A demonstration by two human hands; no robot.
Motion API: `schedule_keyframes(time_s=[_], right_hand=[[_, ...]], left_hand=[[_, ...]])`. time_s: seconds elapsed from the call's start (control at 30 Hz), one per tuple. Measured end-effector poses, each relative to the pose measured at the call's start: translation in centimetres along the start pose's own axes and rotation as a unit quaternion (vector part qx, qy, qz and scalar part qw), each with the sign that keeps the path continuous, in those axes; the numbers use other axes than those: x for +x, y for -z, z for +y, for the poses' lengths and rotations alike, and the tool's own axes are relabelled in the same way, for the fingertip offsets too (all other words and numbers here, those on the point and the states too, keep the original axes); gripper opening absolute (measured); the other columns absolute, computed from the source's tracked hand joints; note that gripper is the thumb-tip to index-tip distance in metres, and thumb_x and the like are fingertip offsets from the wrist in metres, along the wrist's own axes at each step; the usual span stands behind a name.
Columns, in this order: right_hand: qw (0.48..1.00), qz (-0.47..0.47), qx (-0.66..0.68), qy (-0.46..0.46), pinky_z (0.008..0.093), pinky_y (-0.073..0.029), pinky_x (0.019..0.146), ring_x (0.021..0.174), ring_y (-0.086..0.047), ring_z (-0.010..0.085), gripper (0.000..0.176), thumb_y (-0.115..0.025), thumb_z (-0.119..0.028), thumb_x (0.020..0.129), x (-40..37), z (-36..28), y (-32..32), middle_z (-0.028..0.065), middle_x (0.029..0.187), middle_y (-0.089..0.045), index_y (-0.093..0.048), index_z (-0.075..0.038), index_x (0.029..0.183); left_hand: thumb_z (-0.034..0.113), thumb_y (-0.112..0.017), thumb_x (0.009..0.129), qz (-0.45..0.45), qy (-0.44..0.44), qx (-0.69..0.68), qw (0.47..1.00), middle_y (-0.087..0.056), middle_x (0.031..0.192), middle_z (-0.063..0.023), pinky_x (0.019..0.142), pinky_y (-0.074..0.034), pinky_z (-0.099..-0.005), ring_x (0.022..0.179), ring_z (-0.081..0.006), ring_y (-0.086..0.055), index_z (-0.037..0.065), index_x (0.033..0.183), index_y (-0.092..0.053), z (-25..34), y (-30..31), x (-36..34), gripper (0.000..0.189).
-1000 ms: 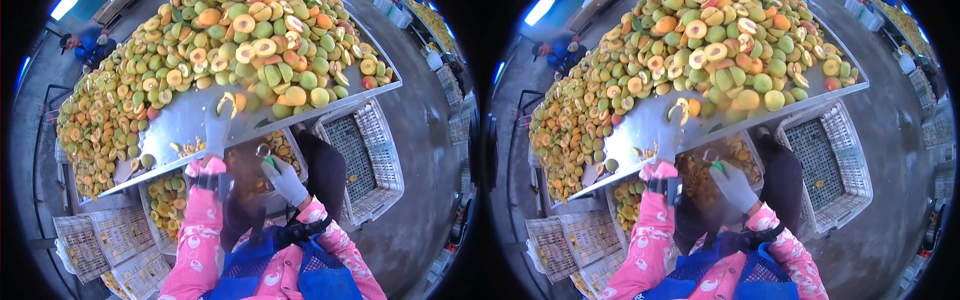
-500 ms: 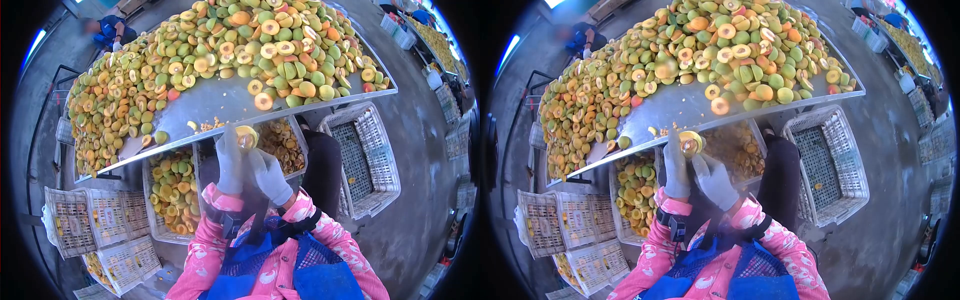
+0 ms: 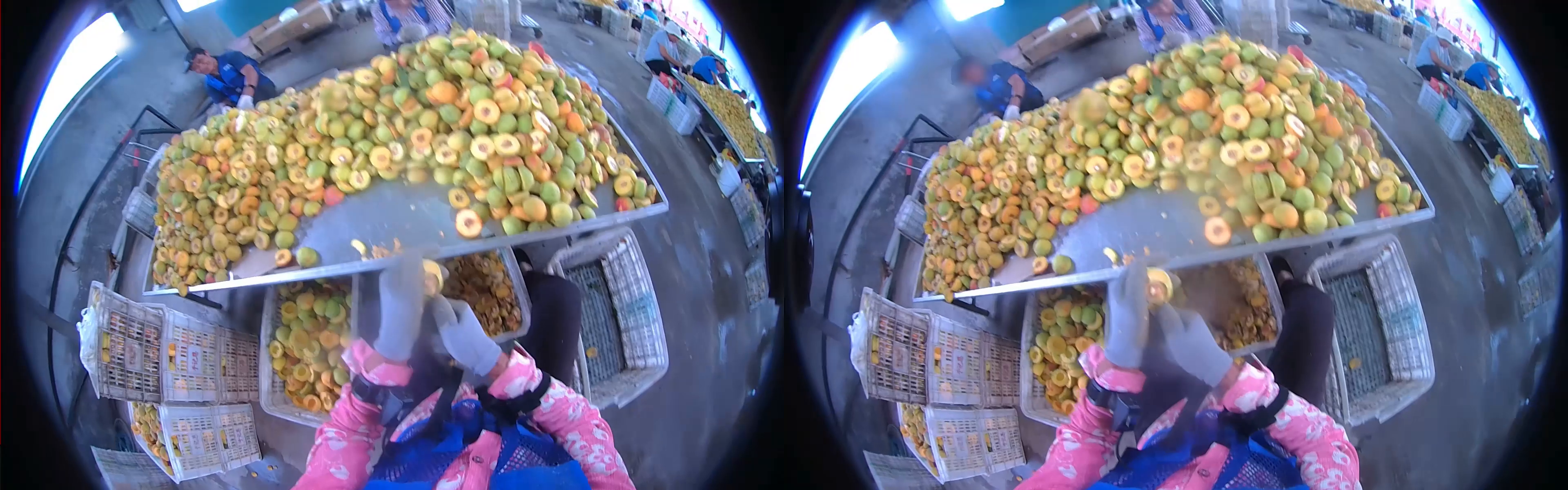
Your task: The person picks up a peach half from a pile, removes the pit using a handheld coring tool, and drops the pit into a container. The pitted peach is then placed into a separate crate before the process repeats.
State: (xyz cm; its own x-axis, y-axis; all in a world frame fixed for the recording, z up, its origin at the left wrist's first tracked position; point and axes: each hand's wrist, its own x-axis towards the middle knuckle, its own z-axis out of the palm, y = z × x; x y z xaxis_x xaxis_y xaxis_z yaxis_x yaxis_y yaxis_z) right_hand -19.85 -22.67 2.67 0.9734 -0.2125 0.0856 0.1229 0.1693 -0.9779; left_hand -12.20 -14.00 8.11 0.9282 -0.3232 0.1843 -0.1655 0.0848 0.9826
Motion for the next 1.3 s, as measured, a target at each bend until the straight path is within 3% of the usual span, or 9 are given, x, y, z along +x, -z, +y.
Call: schedule_keyframes(time_s=[0.13, 0.2, 0.27, 0.53, 0.67, 0.8, 0.9, 1.1, 1.3], right_hand=[[0.938, -0.053, 0.2, -0.279, 0.0295, -0.03, 0.037, 0.04, -0.041, 0.0123, 0.039, -0.041, -0.037, 0.1, -0.1, -1.6, 0.4, 0.0002, 0.052, -0.045, -0.053, -0.009, 0.075], [0.968, -0.043, 0.128, -0.21, 0.03, -0.024, 0.032, 0.033, -0.034, 0.013, 0.043, -0.038, -0.043, 0.1, 0.5, -1.1, 0.2, -0.0005, 0.047, -0.04, -0.051, -0.01, 0.075], [0.961, -0.076, 0.134, -0.23, 0.0289, -0.024, 0.033, 0.034, -0.033, 0.0121, 0.045, -0.039, -0.048, 0.099, 0.9, -2.8, 0.2, -0.0015, 0.047, -0.037, -0.051, -0.011, 0.075], [0.84, -0.234, 0.347, -0.345, 0.0253, -0.021, 0.036, 0.037, -0.024, 0.0096, 0.061, -0.037, -0.072, 0.088, 1.2, -3.2, 3.1, -0.0045, 0.05, -0.024, -0.052, -0.013, 0.078], [0.909, -0.158, 0.239, -0.302, 0.0254, -0.023, 0.037, 0.037, -0.025, 0.0098, 0.062, -0.036, -0.071, 0.089, 0.4, -4.2, 1.8, -0.0051, 0.05, -0.024, -0.053, -0.012, 0.079], [0.805, -0.268, 0.397, -0.35, 0.0256, -0.023, 0.037, 0.037, -0.025, 0.0096, 0.061, -0.035, -0.069, 0.09, 0.2, -3.1, 3.1, -0.0051, 0.05, -0.025, -0.055, -0.012, 0.08], [0.848, -0.212, 0.337, -0.35, 0.0261, -0.023, 0.038, 0.037, -0.024, 0.0081, 0.062, -0.036, -0.071, 0.088, 0.2, -3.7, 2.7, -0.007, 0.049, -0.025, -0.056, -0.013, 0.079], [0.737, -0.25, 0.483, -0.402, 0.0259, -0.023, 0.037, 0.037, -0.023, 0.0087, 0.061, -0.037, -0.07, 0.088, 0.1, -2.8, 3.4, -0.006, 0.05, -0.025, -0.057, -0.013, 0.08], [0.837, -0.218, 0.332, -0.377, 0.0251, -0.023, 0.037, 0.037, -0.025, 0.0064, 0.061, -0.038, -0.071, 0.088, 0.2, -3.3, 3.4, -0.0083, 0.048, -0.026, -0.057, -0.013, 0.079]], left_hand=[[0.017, -0.051, 0.093, 0.056, -0.053, 0.026, 0.997, -0.065, 0.079, -0.0084, 0.059, -0.047, -0.0284, 0.068, -0.0146, -0.06, -0.002, 0.097, -0.062, -1.3, -0.9, -0.2, 0.022], [0.019, -0.052, 0.095, 0.048, -0.102, 0.163, 0.98, -0.066, 0.082, -0.0058, 0.062, -0.049, -0.0282, 0.07, -0.0125, -0.06, -0.001, 0.102, -0.062, -3.7, 0.3, 0.3, 0.024], [0.02, -0.053, 0.095, 0.029, 0.083, -0.073, 0.994, -0.066, 0.082, -0.0074, 0.065, -0.05, -0.0288, 0.072, -0.0135, -0.062, 0.001, 0.107, -0.062, 0.6, -0.9, -0.5, 0.024], [0.02, -0.055, 0.094, -0.048, -0.005, 0.051, 0.998, -0.063, 0.083, -0.006, 0.068, -0.049, -0.0272, 0.074, -0.0128, -0.061, 0.002, 0.114, -0.06, -0.3, 0.1, 1.7, 0.027], [0.021, -0.058, 0.093, -0.074, 0.19, -0.15, 0.968, -0.063, 0.082, -0.0055, 0.066, -0.049, -0.0281, 0.074, -0.0128, -0.061, 0.003, 0.108, -0.062, 1.1, -1.0, 2.2, 0.024], [0.025, -0.056, 0.095, -0.011, -0.056, 0.217, 0.974, -0.065, 0.077, -0.0054, 0.065, -0.05, -0.0237, 0.069, -0.0125, -0.062, 0.002, 0.09, -0.064, -0.6, -1.4, 1.8, 0.025], [0.025, -0.054, 0.096, -0.151, 0.18, -0.193, 0.953, -0.063, 0.077, -0.0056, 0.063, -0.051, -0.0249, 0.068, -0.0132, -0.061, 0.0, 0.088, -0.063, -1.2, -1.0, 2.8, 0.028], [0.03, -0.05, 0.098, -0.089, -0.024, 0.109, 0.99, -0.062, 0.077, -0.0058, 0.062, -0.05, -0.0243, 0.069, -0.0115, -0.059, -0.001, 0.089, -0.063, -1.8, -1.4, 2.1, 0.034], [0.028, -0.049, 0.098, -0.149, 0.183, -0.192, 0.953, -0.064, 0.08, -0.0064, 0.063, -0.048, -0.0242, 0.071, -0.0103, -0.059, -0.002, 0.091, -0.063, -2.2, -1.2, 2.1, 0.033]])
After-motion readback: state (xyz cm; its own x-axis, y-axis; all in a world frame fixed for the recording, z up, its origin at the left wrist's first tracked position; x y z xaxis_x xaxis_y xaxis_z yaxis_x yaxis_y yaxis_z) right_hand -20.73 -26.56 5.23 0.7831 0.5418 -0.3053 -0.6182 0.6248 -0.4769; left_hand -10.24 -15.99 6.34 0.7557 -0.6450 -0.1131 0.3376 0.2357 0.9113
